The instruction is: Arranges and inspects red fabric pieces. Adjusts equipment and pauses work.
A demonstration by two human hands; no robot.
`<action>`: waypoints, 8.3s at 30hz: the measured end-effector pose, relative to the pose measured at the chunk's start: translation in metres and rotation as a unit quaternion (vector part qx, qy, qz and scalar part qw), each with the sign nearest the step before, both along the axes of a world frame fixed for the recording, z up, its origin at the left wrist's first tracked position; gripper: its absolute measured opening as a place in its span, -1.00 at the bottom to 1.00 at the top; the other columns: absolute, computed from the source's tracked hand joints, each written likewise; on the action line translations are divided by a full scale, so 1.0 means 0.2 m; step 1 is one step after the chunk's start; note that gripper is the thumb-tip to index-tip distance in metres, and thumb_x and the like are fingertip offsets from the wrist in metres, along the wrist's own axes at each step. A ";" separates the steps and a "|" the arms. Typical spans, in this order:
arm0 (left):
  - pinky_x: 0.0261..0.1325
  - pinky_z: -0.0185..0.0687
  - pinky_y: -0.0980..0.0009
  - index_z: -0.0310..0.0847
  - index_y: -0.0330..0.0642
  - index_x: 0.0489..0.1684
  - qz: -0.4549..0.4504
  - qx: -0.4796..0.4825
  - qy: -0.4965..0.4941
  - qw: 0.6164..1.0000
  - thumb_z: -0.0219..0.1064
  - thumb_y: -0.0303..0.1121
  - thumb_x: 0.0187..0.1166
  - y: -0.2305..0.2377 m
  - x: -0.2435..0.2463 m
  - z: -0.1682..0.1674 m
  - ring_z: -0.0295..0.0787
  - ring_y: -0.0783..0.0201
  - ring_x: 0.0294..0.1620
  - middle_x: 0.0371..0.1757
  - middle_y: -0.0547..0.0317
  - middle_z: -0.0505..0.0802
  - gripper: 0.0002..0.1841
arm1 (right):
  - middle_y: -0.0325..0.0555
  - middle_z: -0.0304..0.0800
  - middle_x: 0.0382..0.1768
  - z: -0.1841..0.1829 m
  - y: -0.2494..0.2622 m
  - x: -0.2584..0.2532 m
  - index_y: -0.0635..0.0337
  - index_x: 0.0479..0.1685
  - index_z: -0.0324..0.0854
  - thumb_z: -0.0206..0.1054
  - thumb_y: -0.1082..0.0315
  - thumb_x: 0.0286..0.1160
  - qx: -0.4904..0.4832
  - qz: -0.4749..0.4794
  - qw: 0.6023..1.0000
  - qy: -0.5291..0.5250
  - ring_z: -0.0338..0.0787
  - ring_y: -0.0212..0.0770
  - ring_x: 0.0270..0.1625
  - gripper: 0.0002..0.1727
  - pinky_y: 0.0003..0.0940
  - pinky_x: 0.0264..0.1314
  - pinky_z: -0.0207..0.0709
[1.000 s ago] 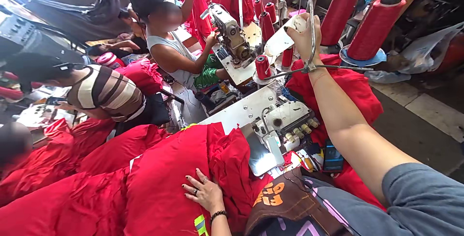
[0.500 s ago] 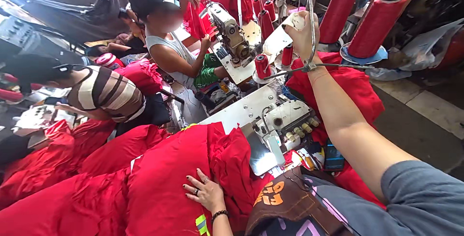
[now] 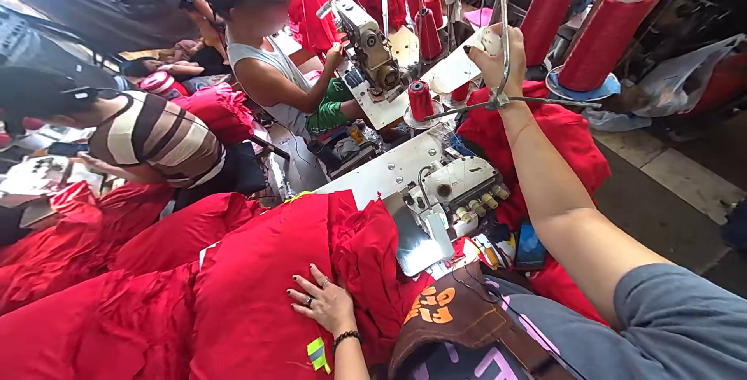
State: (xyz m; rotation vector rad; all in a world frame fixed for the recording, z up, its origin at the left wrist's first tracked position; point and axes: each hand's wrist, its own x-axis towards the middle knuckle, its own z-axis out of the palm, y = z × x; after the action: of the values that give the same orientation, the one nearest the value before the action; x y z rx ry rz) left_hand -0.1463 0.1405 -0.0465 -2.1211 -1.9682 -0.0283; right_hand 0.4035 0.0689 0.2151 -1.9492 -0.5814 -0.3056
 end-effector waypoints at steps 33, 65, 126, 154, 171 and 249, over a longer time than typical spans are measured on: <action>0.72 -0.09 -0.40 0.08 0.04 0.88 -0.002 0.003 -0.012 1.000 0.26 -0.10 0.68 -0.01 0.00 -0.01 0.01 -0.46 0.83 0.86 -0.33 0.14 -0.26 | 0.16 0.57 0.49 0.04 0.00 -0.08 0.07 0.57 0.46 0.53 -0.11 0.28 -0.055 0.021 0.998 -0.021 0.62 0.05 0.49 -0.18 0.05 0.50 0.48; 0.73 -0.09 -0.39 0.13 0.05 0.86 -0.007 0.012 -0.037 0.999 0.27 -0.10 0.68 0.00 -0.01 -0.03 0.02 -0.45 0.83 0.86 -0.31 0.15 -0.29 | 0.11 0.71 0.34 -0.06 0.17 -0.22 0.06 0.62 0.48 0.60 -0.11 0.19 -0.015 0.032 0.973 -0.227 0.76 0.07 0.30 -0.10 0.08 0.23 0.66; 0.73 -0.13 -0.42 0.11 0.01 0.87 -0.003 -0.008 -0.058 0.998 0.15 -0.12 0.76 0.00 0.00 -0.02 -0.01 -0.48 0.83 0.86 -0.34 0.14 -0.34 | 0.04 0.76 0.23 0.01 0.21 -0.27 0.13 0.40 0.56 0.59 -0.08 0.27 0.001 0.053 0.982 -0.180 0.82 -0.03 0.13 -0.27 0.01 0.12 0.68; 0.74 -0.18 -0.42 0.12 -0.02 0.86 -0.008 -0.014 -0.101 0.995 0.03 -0.11 0.81 0.00 -0.01 0.00 -0.06 -0.49 0.84 0.85 -0.37 0.14 -0.38 | 0.22 0.64 0.33 -0.24 -0.34 0.01 0.41 0.61 0.30 0.59 0.13 0.33 0.135 -0.066 0.981 -0.119 0.70 -0.13 0.34 -0.12 -0.32 0.42 0.58; 0.75 -0.21 -0.41 0.08 -0.02 0.88 -0.013 -0.019 -0.105 0.994 0.08 -0.08 0.79 0.01 -0.01 0.00 -0.09 -0.47 0.85 0.86 -0.37 0.12 -0.35 | 0.09 0.68 0.36 0.00 -0.16 0.00 0.18 0.51 0.55 0.54 -0.06 0.34 -0.029 -0.097 0.986 -0.136 0.66 -0.05 0.44 -0.24 -0.15 0.49 0.52; 0.76 -0.33 -0.43 -0.06 -0.02 0.92 0.000 -0.047 -0.142 0.989 -0.06 -0.09 0.83 0.02 -0.03 -0.04 -0.22 -0.46 0.88 0.90 -0.34 -0.04 -0.34 | 0.03 0.68 0.37 0.06 -0.12 0.04 0.17 0.47 0.58 0.51 -0.14 0.31 -0.047 -0.106 0.982 -0.150 0.65 -0.12 0.44 -0.22 -0.21 0.50 0.50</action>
State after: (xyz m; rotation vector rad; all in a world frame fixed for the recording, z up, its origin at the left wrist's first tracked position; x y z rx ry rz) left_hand -0.1516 0.1442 -0.0547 -2.2843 -2.1645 -0.2577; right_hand 0.4124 0.0445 0.2270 -2.0755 -0.5909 -0.7279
